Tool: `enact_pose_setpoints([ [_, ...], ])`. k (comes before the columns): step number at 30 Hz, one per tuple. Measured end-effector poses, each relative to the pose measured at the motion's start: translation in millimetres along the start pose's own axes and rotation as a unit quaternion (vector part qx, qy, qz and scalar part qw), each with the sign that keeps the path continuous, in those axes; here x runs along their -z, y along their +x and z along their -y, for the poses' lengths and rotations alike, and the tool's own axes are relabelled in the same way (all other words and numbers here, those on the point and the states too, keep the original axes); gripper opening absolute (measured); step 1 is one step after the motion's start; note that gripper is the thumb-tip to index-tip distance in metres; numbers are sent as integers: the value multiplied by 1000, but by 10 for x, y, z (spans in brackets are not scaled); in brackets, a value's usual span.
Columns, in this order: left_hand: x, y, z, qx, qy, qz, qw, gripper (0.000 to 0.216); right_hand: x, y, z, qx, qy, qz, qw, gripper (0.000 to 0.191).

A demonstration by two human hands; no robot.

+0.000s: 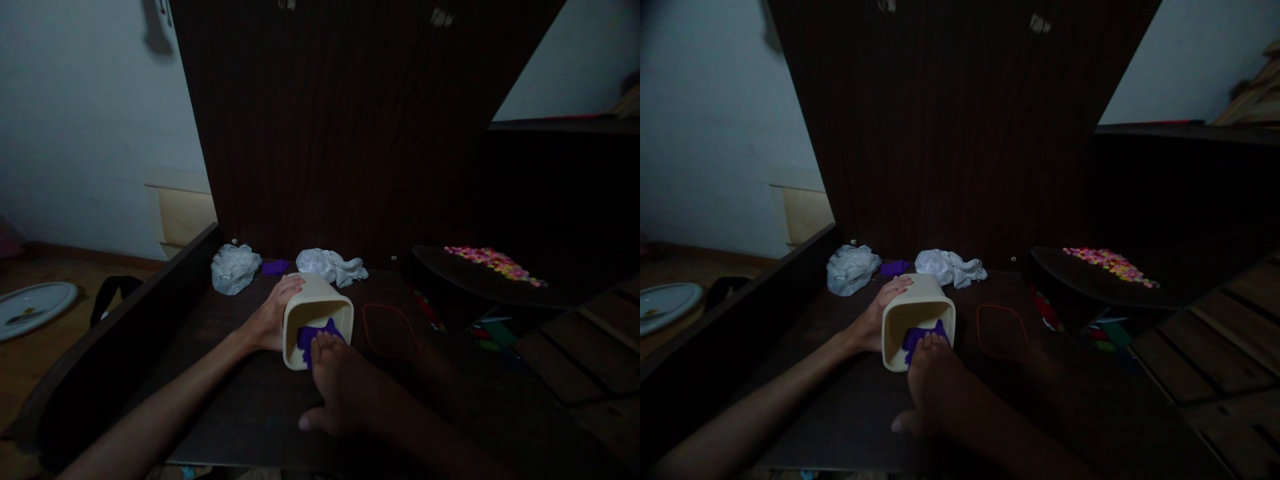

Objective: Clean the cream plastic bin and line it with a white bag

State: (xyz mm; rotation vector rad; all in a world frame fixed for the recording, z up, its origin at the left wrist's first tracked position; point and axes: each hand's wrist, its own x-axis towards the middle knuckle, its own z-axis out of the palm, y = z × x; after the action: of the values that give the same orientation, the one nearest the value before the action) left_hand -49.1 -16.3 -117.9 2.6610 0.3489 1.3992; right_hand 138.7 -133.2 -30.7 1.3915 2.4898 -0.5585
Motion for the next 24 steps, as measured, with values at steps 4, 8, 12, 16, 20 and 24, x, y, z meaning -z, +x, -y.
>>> enact_pose_setpoints([
  [4, -14, -7, 4, -3, 15, -10, 1000, 114, 74, 150, -11, -1, -14, 2, 1000, 122],
  [8, -24, -13, 9, -6, 15, -11, 1000, 115, 214, 297, 26, -16, -62, 39, 997, 118],
  [12, -27, -18, 12, -10, 20, -13, 1000, 116, 326, 440, -26, 6, -51, 80, 995, 121],
  [16, -31, -19, 16, -8, 21, -19, 1000, 116, 294, 622, -158, 58, -11, 114, 992, 127],
  [20, -23, -21, 22, -6, 15, -23, 1000, 117, 203, 774, -197, 51, -15, 107, 993, 136],
  [24, -6, -29, 31, -1, 9, -27, 1000, 118, 215, 811, -150, 32, -4, 124, 992, 137],
])
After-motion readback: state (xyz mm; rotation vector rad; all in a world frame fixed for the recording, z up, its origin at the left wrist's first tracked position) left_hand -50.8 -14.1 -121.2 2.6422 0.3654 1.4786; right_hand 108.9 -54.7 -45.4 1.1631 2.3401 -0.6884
